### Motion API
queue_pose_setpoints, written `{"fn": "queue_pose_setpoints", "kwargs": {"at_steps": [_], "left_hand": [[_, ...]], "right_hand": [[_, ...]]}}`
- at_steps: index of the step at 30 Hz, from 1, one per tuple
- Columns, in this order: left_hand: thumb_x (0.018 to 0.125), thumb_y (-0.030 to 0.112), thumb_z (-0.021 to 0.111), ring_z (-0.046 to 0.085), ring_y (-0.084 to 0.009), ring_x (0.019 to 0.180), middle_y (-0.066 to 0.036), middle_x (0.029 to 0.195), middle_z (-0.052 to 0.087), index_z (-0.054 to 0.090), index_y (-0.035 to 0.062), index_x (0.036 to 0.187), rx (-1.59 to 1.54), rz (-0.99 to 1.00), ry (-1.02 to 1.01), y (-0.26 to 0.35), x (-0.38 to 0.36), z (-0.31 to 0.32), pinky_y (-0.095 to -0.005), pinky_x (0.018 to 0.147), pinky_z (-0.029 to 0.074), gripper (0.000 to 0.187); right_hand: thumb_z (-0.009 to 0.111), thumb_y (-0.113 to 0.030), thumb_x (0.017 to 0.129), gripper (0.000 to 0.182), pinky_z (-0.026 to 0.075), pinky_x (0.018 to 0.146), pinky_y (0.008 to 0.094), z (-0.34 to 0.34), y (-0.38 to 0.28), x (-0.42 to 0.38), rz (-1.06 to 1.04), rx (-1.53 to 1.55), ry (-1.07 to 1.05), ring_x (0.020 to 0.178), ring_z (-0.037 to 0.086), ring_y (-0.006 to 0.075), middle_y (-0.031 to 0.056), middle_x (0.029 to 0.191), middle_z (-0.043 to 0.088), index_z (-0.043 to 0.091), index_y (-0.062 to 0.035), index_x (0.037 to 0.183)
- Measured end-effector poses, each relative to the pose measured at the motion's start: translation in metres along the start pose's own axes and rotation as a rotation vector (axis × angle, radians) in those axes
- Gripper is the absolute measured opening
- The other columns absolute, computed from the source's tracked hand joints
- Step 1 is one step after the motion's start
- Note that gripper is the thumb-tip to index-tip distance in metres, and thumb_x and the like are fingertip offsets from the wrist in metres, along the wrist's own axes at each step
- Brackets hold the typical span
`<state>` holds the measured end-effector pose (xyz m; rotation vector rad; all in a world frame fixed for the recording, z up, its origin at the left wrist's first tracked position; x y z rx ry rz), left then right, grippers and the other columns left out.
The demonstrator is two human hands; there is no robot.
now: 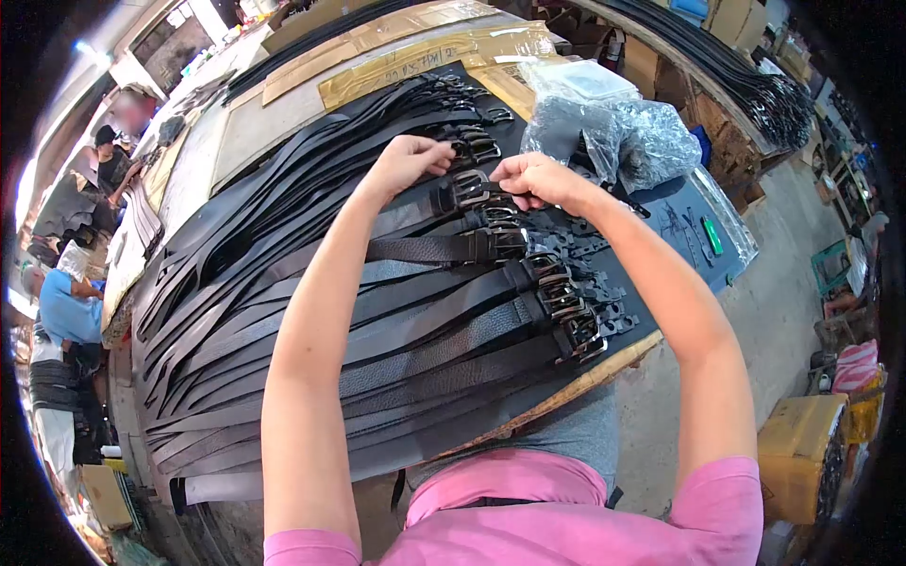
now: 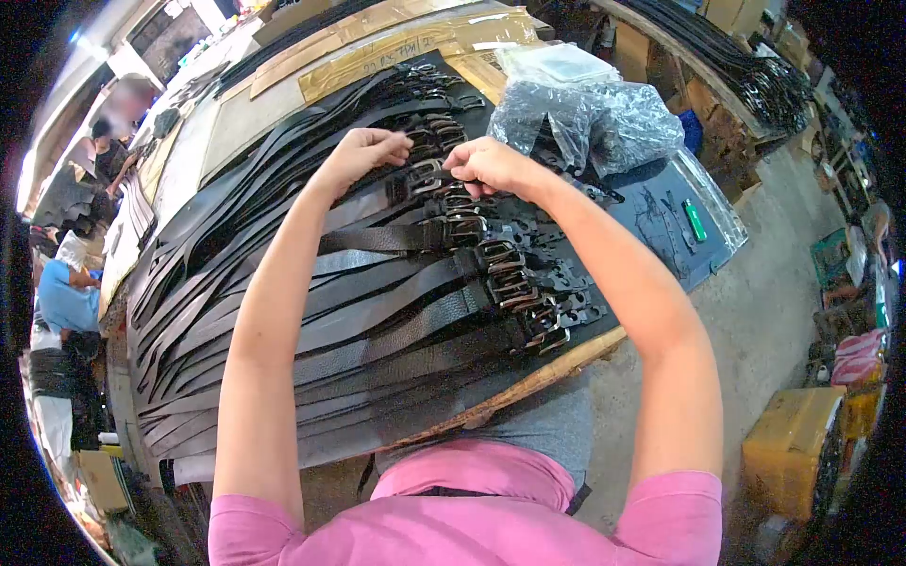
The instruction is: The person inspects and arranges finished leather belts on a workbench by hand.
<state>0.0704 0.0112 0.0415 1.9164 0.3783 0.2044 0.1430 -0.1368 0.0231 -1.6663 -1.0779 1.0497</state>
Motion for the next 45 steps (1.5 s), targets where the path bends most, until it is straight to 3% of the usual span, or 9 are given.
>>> {"fn": "queue_pose_setpoints", "kwargs": {"at_steps": [4,8,17,20,22,25,30,40,45], "left_hand": [[0.076,0.019,0.070,0.065,-0.0141,0.069,-0.010,0.074,0.069,0.072,0.0026,0.088,0.498,0.170,0.159,-0.025,0.016,-0.003,-0.0280,0.068,0.051,0.020],[0.073,0.019,0.071,0.067,-0.0244,0.073,-0.014,0.080,0.069,0.072,0.0036,0.085,0.683,0.194,0.172,-0.034,0.023,0.022,-0.0316,0.071,0.052,0.020],[0.072,0.019,0.070,0.064,-0.0224,0.075,-0.014,0.079,0.068,0.069,0.0010,0.082,0.696,0.259,0.212,-0.057,0.039,0.029,-0.0329,0.072,0.049,0.021],[0.073,0.017,0.070,0.061,-0.0236,0.071,-0.013,0.076,0.064,0.064,0.0010,0.081,0.367,0.306,0.340,-0.056,0.031,0.021,-0.0326,0.066,0.048,0.019],[0.082,0.021,0.069,0.057,-0.0142,0.069,-0.008,0.075,0.062,0.059,-0.0001,0.086,0.234,0.278,0.427,-0.059,0.029,0.007,-0.0280,0.065,0.046,0.023],[0.086,0.020,0.067,0.050,-0.0072,0.067,-0.001,0.073,0.057,0.059,0.0019,0.086,-0.076,0.205,0.399,-0.054,0.020,-0.002,-0.0227,0.062,0.042,0.020],[0.090,0.019,0.062,0.052,-0.0078,0.084,-0.002,0.091,0.061,0.058,0.0052,0.096,-0.296,0.172,0.266,-0.044,0.003,-0.009,-0.0218,0.078,0.040,0.016],[0.090,0.016,0.062,0.052,-0.0085,0.091,-0.002,0.098,0.062,0.056,0.0097,0.097,-0.567,0.257,0.159,-0.024,-0.024,-0.019,-0.0215,0.085,0.037,0.011],[0.088,0.009,0.062,0.055,-0.0083,0.083,-0.004,0.096,0.064,0.057,0.0063,0.094,-0.665,0.311,0.136,-0.016,-0.034,-0.020,-0.0217,0.080,0.043,0.008]], "right_hand": [[0.053,-0.009,0.086,0.020,0.035,0.045,0.0232,0.003,0.037,0.005,0.069,-0.001,-0.056,0.051,0.049,0.0078,0.0031,0.064,0.059,0.062,-0.0051,0.103],[0.058,-0.009,0.077,0.017,0.050,0.070,0.0320,-0.007,0.037,0.003,-0.219,-0.398,0.196,0.075,0.065,0.0197,0.0118,0.082,0.069,0.068,-0.0014,0.087],[0.071,-0.007,0.066,0.018,0.052,0.066,0.0322,-0.099,0.008,-0.058,-0.186,-0.551,0.297,0.070,0.067,0.0208,0.0134,0.077,0.069,0.070,-0.0012,0.083],[0.068,-0.003,0.063,0.013,0.052,0.067,0.0335,-0.118,0.029,-0.081,0.003,-0.711,0.310,0.070,0.068,0.0231,0.0146,0.073,0.068,0.070,-0.0010,0.076],[0.065,-0.001,0.062,0.012,0.053,0.067,0.0347,-0.121,0.049,-0.091,0.079,-0.808,0.337,0.071,0.068,0.0267,0.0159,0.072,0.068,0.070,-0.0015,0.073],[0.065,0.000,0.063,0.014,0.051,0.067,0.0362,-0.102,0.052,-0.106,-0.082,-0.760,0.298,0.073,0.065,0.0290,0.0160,0.074,0.066,0.069,-0.0008,0.077],[0.068,-0.002,0.066,0.014,0.046,0.077,0.0405,-0.072,0.064,-0.121,-0.193,-0.902,0.263,0.088,0.057,0.0312,0.0129,0.084,0.057,0.062,-0.0027,0.079],[0.062,-0.007,0.074,0.007,0.046,0.075,0.0401,-0.099,0.031,-0.142,-0.373,-0.959,0.443,0.080,0.057,0.0340,0.0138,0.079,0.057,0.060,-0.0015,0.077],[0.048,-0.005,0.093,0.010,0.047,0.058,0.0240,-0.091,0.031,-0.107,-0.187,-0.121,0.304,0.066,0.058,0.0076,0.0032,0.075,0.057,0.054,0.0001,0.100]]}}
Point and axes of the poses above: each hand's wrist, its own x-axis towards the middle knuckle, its own z-axis out of the palm, y = z × x, the point moved 10 cm from there along x, towards the middle knuckle
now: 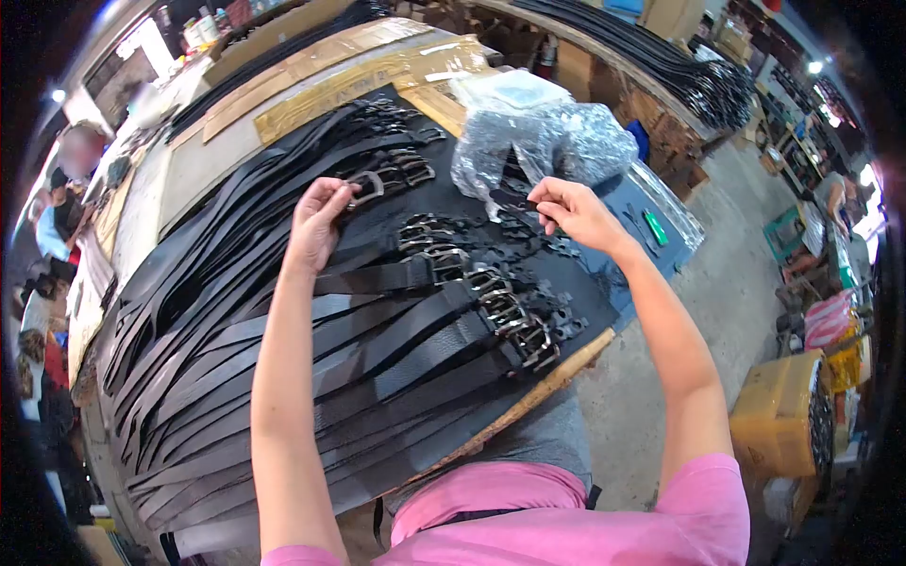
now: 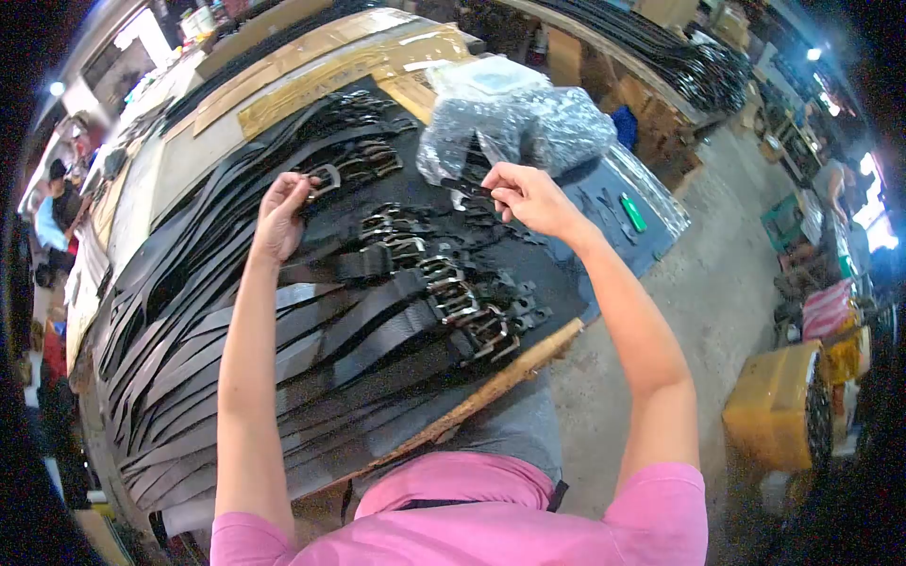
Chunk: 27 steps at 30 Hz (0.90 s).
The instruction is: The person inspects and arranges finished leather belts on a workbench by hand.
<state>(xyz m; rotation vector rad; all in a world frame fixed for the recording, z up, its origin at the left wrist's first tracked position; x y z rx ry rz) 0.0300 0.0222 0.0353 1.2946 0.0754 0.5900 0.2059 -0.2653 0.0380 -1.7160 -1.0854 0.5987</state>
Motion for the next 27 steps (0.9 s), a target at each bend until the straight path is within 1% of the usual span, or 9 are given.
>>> {"fn": "queue_pose_setpoints", "kwargs": {"at_steps": [4,7,10,13,17,21,22,25,27], "left_hand": [[0.088,0.008,0.063,0.055,-0.0087,0.084,-0.005,0.095,0.063,0.055,0.0068,0.092,-0.002,-0.007,-0.051,0.004,-0.005,0.011,-0.0219,0.079,0.044,0.009],[0.087,0.009,0.064,0.055,-0.0087,0.085,-0.005,0.096,0.063,0.055,0.0073,0.093,-0.036,-0.001,-0.034,0.011,-0.011,0.009,-0.0217,0.079,0.043,0.010],[0.087,0.010,0.064,0.055,-0.0087,0.086,-0.005,0.096,0.063,0.056,0.0078,0.093,-0.062,0.019,-0.019,0.022,-0.018,0.006,-0.0224,0.080,0.043,0.011],[0.087,0.010,0.065,0.055,-0.0099,0.091,-0.005,0.097,0.063,0.056,0.0084,0.093,-0.091,0.012,-0.024,0.027,-0.023,0.003,-0.0238,0.083,0.043,0.010],[0.087,0.011,0.065,0.055,-0.0096,0.090,-0.005,0.098,0.063,0.056,0.0084,0.090,-0.122,0.070,-0.015,0.037,-0.028,0.004,-0.0243,0.083,0.043,0.010],[0.086,0.012,0.066,0.056,-0.0087,0.086,-0.004,0.096,0.065,0.057,0.0086,0.087,-0.148,0.046,-0.061,0.028,-0.032,0.003,-0.0242,0.081,0.044,0.010],[0.086,0.013,0.066,0.057,-0.0085,0.085,-0.004,0.095,0.065,0.057,0.0085,0.087,-0.140,0.040,-0.058,0.027,-0.032,0.004,-0.0242,0.081,0.044,0.010],[0.085,0.013,0.068,0.058,-0.0080,0.081,-0.003,0.092,0.067,0.058,0.0083,0.085,-0.141,0.007,-0.035,0.025,-0.033,0.008,-0.0238,0.079,0.045,0.011],[0.085,0.013,0.068,0.058,-0.0078,0.081,-0.003,0.091,0.066,0.058,0.0081,0.085,-0.156,-0.018,-0.036,0.025,-0.033,0.009,-0.0232,0.077,0.046,0.010]], "right_hand": [[0.050,-0.005,0.092,0.013,0.045,0.053,0.0236,0.066,-0.027,0.030,0.048,0.201,-0.152,0.056,0.057,0.0105,0.0044,0.074,0.058,0.052,-0.0002,0.104],[0.048,-0.002,0.091,0.013,0.048,0.052,0.0263,0.109,-0.030,0.051,0.154,0.297,-0.209,0.057,0.060,0.0147,0.0093,0.075,0.060,0.051,0.0040,0.102],[0.050,-0.002,0.091,0.013,0.050,0.055,0.0281,0.138,-0.030,0.073,0.197,0.364,-0.184,0.063,0.062,0.0166,0.0112,0.077,0.062,0.052,0.0040,0.101],[0.051,-0.003,0.091,0.012,0.050,0.057,0.0274,0.158,-0.052,0.086,0.098,0.443,-0.230,0.065,0.062,0.0160,0.0106,0.078,0.063,0.053,0.0033,0.101],[0.055,-0.011,0.093,0.011,0.050,0.061,0.0249,0.175,-0.082,0.087,-0.054,0.610,-0.256,0.068,0.061,0.0125,0.0079,0.083,0.064,0.052,-0.0028,0.100],[0.057,-0.012,0.092,0.011,0.050,0.064,0.0250,0.181,-0.093,0.086,-0.071,0.664,-0.172,0.068,0.061,0.0123,0.0054,0.081,0.062,0.051,-0.0040,0.099],[0.058,-0.011,0.091,0.011,0.049,0.065,0.0245,0.181,-0.094,0.087,-0.090,0.650,-0.159,0.073,0.060,0.0114,0.0048,0.085,0.061,0.051,-0.0046,0.096],[0.060,-0.007,0.089,0.015,0.047,0.070,0.0220,0.175,-0.099,0.087,-0.161,0.647,-0.055,0.079,0.059,0.0095,0.0038,0.090,0.060,0.053,-0.0038,0.102],[0.060,-0.004,0.088,0.023,0.046,0.074,0.0198,0.171,-0.111,0.081,-0.225,0.649,-0.042,0.081,0.057,0.0074,0.0018,0.093,0.059,0.054,-0.0035,0.109]]}}
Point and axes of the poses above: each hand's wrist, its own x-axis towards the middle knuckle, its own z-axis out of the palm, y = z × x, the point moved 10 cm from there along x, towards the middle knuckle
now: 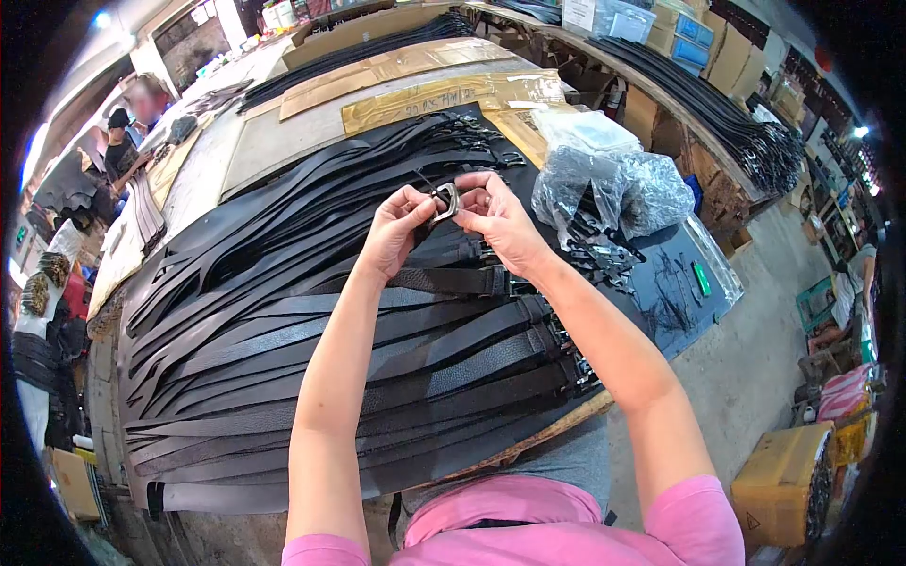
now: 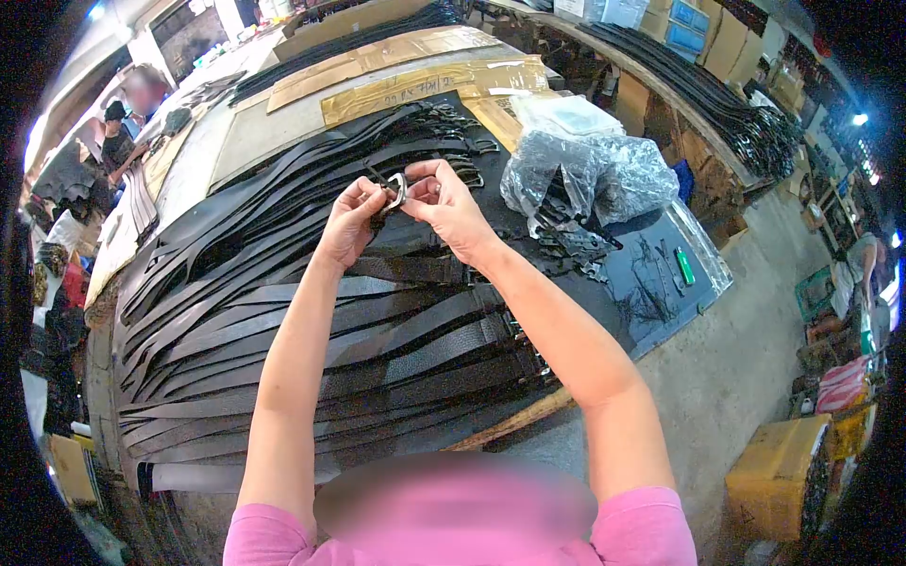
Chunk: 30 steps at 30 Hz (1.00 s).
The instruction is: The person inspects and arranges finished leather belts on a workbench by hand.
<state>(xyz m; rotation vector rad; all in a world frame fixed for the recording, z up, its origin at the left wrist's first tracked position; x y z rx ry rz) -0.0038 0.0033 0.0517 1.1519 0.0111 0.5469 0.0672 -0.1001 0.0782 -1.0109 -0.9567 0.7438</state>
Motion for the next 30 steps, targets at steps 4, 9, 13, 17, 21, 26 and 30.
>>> {"fn": "queue_pose_setpoints", "kwargs": {"at_steps": [4,9,13,17,21,26,30], "left_hand": [[0.084,0.012,0.069,0.058,-0.0069,0.079,0.000,0.088,0.065,0.059,0.0083,0.084,0.060,-0.040,-0.019,-0.001,-0.003,0.006,-0.0217,0.074,0.046,0.010],[0.083,0.013,0.070,0.057,-0.0063,0.078,0.001,0.085,0.064,0.059,0.0088,0.083,0.102,-0.051,-0.059,-0.004,-0.003,0.009,-0.0211,0.073,0.045,0.012],[0.082,0.011,0.071,0.057,-0.0066,0.078,0.000,0.085,0.064,0.060,0.0083,0.083,0.130,-0.103,-0.062,-0.009,-0.005,0.013,-0.0217,0.072,0.045,0.011],[0.081,0.008,0.071,0.059,-0.0078,0.082,-0.003,0.087,0.065,0.060,0.0065,0.087,0.189,-0.180,-0.060,-0.013,-0.008,0.015,-0.0219,0.074,0.046,0.013],[0.080,0.004,0.070,0.059,-0.0097,0.086,-0.004,0.093,0.065,0.061,0.0019,0.098,0.161,-0.080,-0.079,0.005,-0.002,0.022,-0.0240,0.081,0.047,0.020],[0.081,0.008,0.067,0.059,-0.0103,0.089,-0.005,0.099,0.066,0.063,-0.0013,0.111,0.501,-0.169,-0.290,-0.014,-0.002,0.039,-0.0247,0.085,0.046,0.032],[0.081,0.012,0.069,0.060,-0.0105,0.094,-0.006,0.102,0.066,0.064,-0.0016,0.108,0.461,-0.251,-0.325,-0.028,-0.002,0.034,-0.0253,0.089,0.044,0.031]], "right_hand": [[0.059,0.000,0.086,0.037,0.043,0.078,0.0167,0.012,-0.015,-0.001,-0.019,-0.098,-0.113,0.082,0.054,0.0041,-0.0021,0.092,0.058,0.056,-0.0044,0.122],[0.057,0.003,0.085,0.029,0.046,0.078,0.0191,0.013,-0.020,-0.003,-0.056,-0.097,-0.113,0.083,0.056,0.0047,-0.0007,0.093,0.063,0.062,-0.0044,0.113],[0.054,0.008,0.083,0.032,0.046,0.078,0.0195,0.008,-0.017,-0.002,-0.079,-0.172,-0.164,0.083,0.057,0.0050,0.0004,0.092,0.064,0.062,-0.0032,0.111],[0.056,0.008,0.081,0.030,0.045,0.069,0.0199,0.001,-0.018,-0.005,-0.082,-0.321,-0.214,0.076,0.054,0.0039,-0.0010,0.083,0.061,0.062,-0.0013,0.109],[0.058,0.004,0.081,0.023,0.037,0.055,0.0207,-0.021,-0.008,-0.005,0.053,-0.433,-0.237,0.064,0.045,0.0028,-0.0036,0.073,0.054,0.063,-0.0006,0.103],[0.056,-0.010,0.085,0.009,0.039,0.052,0.0199,-0.017,0.009,-0.022,0.410,-0.352,-0.447,0.058,0.051,0.0067,-0.0015,0.066,0.054,0.061,-0.0025,0.085],[0.059,-0.020,0.088,0.019,0.038,0.055,0.0183,-0.023,0.013,-0.029,0.417,-0.355,-0.430,0.058,0.050,0.0049,-0.0006,0.066,0.057,0.061,-0.0016,0.082]]}}
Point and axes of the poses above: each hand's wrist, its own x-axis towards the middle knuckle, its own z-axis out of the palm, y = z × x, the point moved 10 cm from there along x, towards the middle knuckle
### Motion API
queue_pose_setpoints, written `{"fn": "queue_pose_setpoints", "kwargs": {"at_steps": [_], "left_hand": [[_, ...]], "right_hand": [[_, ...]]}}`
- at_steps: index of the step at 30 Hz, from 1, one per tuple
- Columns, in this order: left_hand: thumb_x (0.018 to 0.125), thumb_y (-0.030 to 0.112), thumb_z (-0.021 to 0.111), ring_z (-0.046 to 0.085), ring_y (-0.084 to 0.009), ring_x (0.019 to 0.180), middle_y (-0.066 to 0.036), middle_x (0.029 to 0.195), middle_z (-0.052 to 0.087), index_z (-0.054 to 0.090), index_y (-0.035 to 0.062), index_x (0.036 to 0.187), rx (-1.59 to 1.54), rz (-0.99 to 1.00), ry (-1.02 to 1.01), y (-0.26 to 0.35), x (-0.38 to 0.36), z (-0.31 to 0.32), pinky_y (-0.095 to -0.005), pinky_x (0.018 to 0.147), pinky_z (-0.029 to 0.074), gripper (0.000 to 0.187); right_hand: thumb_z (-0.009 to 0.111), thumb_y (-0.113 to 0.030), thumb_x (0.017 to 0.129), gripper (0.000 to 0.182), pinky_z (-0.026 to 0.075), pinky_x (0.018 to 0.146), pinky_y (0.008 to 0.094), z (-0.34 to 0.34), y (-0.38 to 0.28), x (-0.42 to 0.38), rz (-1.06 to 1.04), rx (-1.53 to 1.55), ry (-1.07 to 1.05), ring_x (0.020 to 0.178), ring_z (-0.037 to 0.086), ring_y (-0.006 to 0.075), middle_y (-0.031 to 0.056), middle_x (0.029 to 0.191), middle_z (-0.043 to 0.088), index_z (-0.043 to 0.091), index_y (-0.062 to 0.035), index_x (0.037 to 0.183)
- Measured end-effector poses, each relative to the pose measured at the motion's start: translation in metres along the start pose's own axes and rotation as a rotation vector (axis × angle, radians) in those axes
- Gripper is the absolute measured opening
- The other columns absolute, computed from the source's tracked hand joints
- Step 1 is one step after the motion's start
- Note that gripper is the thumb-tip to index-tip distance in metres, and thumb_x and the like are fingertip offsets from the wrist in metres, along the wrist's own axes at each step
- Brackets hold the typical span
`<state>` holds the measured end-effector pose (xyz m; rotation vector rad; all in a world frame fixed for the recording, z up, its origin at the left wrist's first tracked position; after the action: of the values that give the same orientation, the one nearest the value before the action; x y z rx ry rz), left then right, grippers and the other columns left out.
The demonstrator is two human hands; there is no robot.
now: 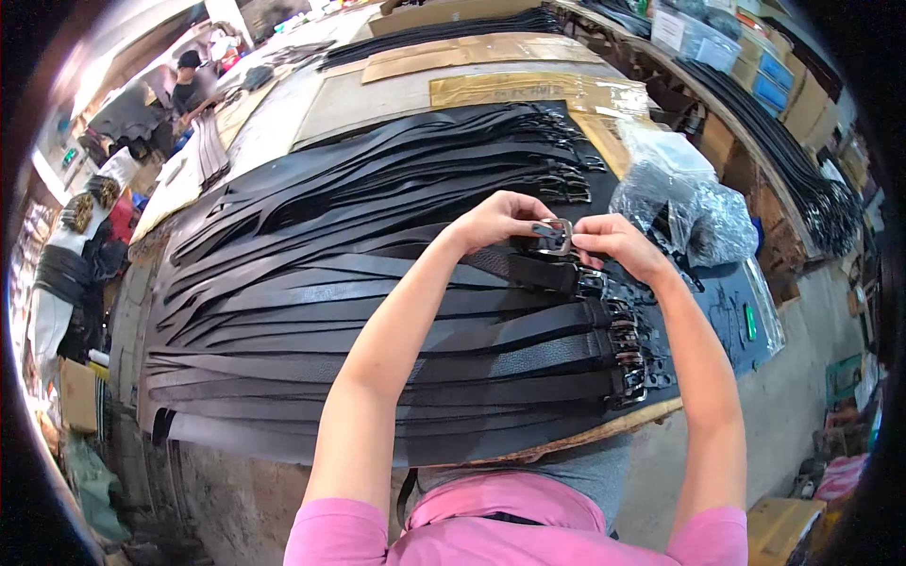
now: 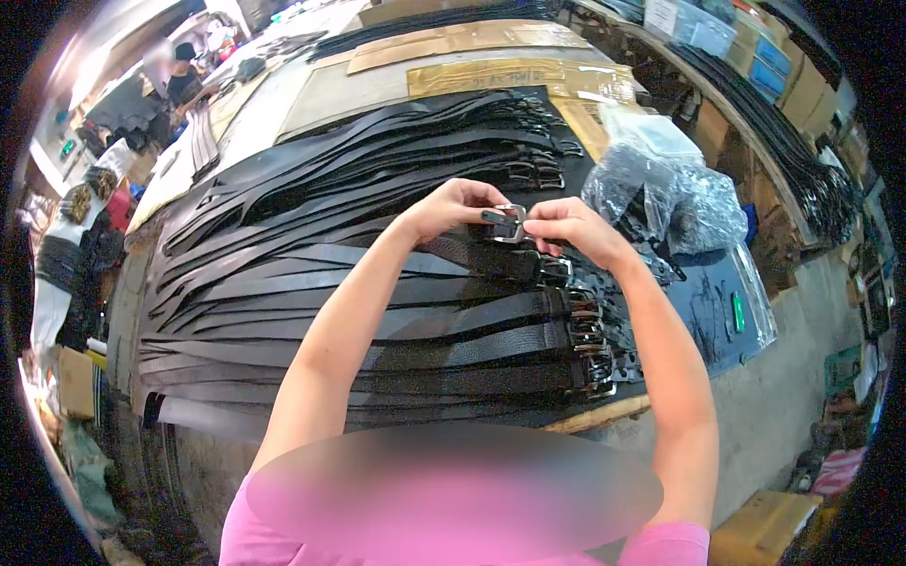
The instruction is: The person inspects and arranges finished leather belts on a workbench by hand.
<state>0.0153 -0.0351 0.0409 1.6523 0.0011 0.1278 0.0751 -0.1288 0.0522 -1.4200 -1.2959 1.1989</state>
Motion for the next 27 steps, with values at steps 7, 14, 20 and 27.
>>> {"fn": "queue_pose_setpoints", "kwargs": {"at_steps": [7,14,20,27], "left_hand": [[0.076,0.011,0.074,0.062,-0.0130,0.091,-0.008,0.100,0.068,0.063,-0.0029,0.107,-0.063,-0.084,-0.165,-0.004,0.008,0.006,-0.0265,0.089,0.046,0.035],[0.079,0.025,0.074,0.058,-0.0087,0.067,-0.003,0.071,0.065,0.067,0.0023,0.081,0.078,-0.149,-0.174,0.001,0.030,0.021,-0.0225,0.067,0.045,0.024],[0.077,0.032,0.075,0.046,-0.0056,0.055,0.002,0.057,0.055,0.064,0.0064,0.061,0.162,-0.197,-0.036,0.004,0.038,0.019,-0.0225,0.056,0.036,0.032],[0.075,0.023,0.076,0.048,-0.0040,0.054,0.002,0.058,0.057,0.065,0.0038,0.063,0.119,-0.200,0.005,-0.010,0.039,0.027,-0.0210,0.052,0.036,0.025]], "right_hand": [[0.064,-0.018,0.087,0.016,0.031,0.047,0.0189,-0.011,0.008,-0.003,-0.029,-0.163,0.090,0.052,0.042,0.0010,-0.0058,0.060,0.052,0.060,-0.0057,0.077],[0.062,-0.017,0.088,0.016,0.031,0.043,0.0182,-0.015,0.006,-0.001,0.047,-0.110,0.108,0.044,0.040,0.0014,-0.0024,0.057,0.054,0.061,-0.0050,0.077],[0.048,-0.049,0.094,0.048,0.033,0.045,0.0211,-0.030,0.012,-0.006,0.159,-0.029,0.029,0.048,0.042,0.0053,0.0003,0.060,0.055,0.061,-0.0039,0.082],[0.055,-0.019,0.094,0.019,0.035,0.049,0.0168,-0.023,0.035,-0.007,0.153,0.136,-0.103,0.053,0.045,0.0034,0.0006,0.070,0.059,0.060,-0.0015,0.097]]}}
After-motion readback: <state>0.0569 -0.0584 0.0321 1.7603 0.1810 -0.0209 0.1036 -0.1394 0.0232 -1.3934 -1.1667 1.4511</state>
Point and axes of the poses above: each hand's wrist, its own x-axis towards the middle knuckle, its own z-axis out of the palm, y = z × x, the point moved 10 cm from there along x, towards the middle knuckle
